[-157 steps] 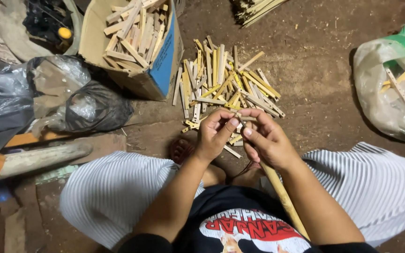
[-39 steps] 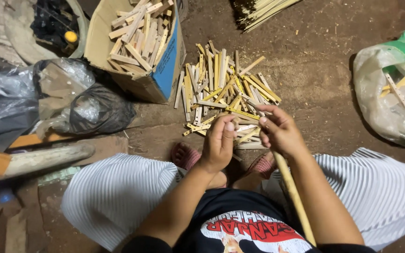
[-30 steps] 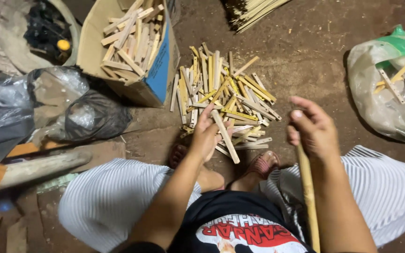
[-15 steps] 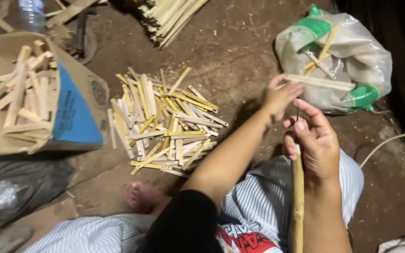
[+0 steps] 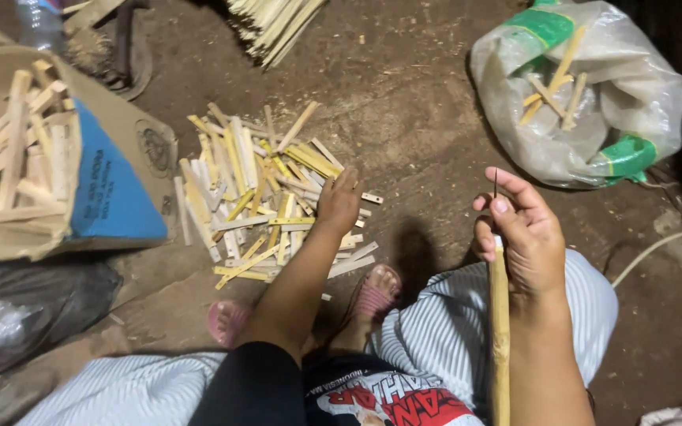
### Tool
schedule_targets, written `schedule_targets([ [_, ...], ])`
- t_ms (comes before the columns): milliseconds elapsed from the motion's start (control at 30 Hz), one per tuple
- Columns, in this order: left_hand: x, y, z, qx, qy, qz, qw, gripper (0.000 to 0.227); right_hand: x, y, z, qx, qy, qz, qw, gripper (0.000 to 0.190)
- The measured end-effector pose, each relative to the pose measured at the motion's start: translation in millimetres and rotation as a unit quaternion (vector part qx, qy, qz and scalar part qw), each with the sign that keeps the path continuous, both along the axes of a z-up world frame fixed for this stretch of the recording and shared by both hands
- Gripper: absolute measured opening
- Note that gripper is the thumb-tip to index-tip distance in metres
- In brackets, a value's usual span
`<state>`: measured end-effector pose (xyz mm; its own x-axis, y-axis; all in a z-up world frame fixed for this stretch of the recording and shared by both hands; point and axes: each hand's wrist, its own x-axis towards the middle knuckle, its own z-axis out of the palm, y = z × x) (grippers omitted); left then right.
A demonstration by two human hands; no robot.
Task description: Assembling small wooden slats onto a central bamboo stick to create a lattice-like structure.
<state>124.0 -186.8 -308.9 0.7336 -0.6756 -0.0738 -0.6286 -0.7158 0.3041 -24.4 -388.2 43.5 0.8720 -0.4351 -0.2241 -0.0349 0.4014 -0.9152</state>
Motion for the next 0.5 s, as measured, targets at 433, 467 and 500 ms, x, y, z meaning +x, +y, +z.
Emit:
schedule_targets([
  [433, 35.4, 33.1, 102.4, -0.219, -0.365, -0.005, 0.905, 0.029, 12.2, 55.3, 1.8, -0.003, 0.001, 0.084, 0.996, 0.041],
  [467, 34.4, 50.6, 138.6, -0.253, -0.382, 0.024, 0.888, 0.027, 12.1, 60.7, 3.9, -0.008, 0.005, 0.086, 0.996, 0.040],
  [500, 33.0, 67.8, 175.0, -0.287, -0.398, 0.051, 0.870, 0.028, 12.0, 66.1, 6.2, -0.013, 0.008, 0.089, 0.996, 0.039],
])
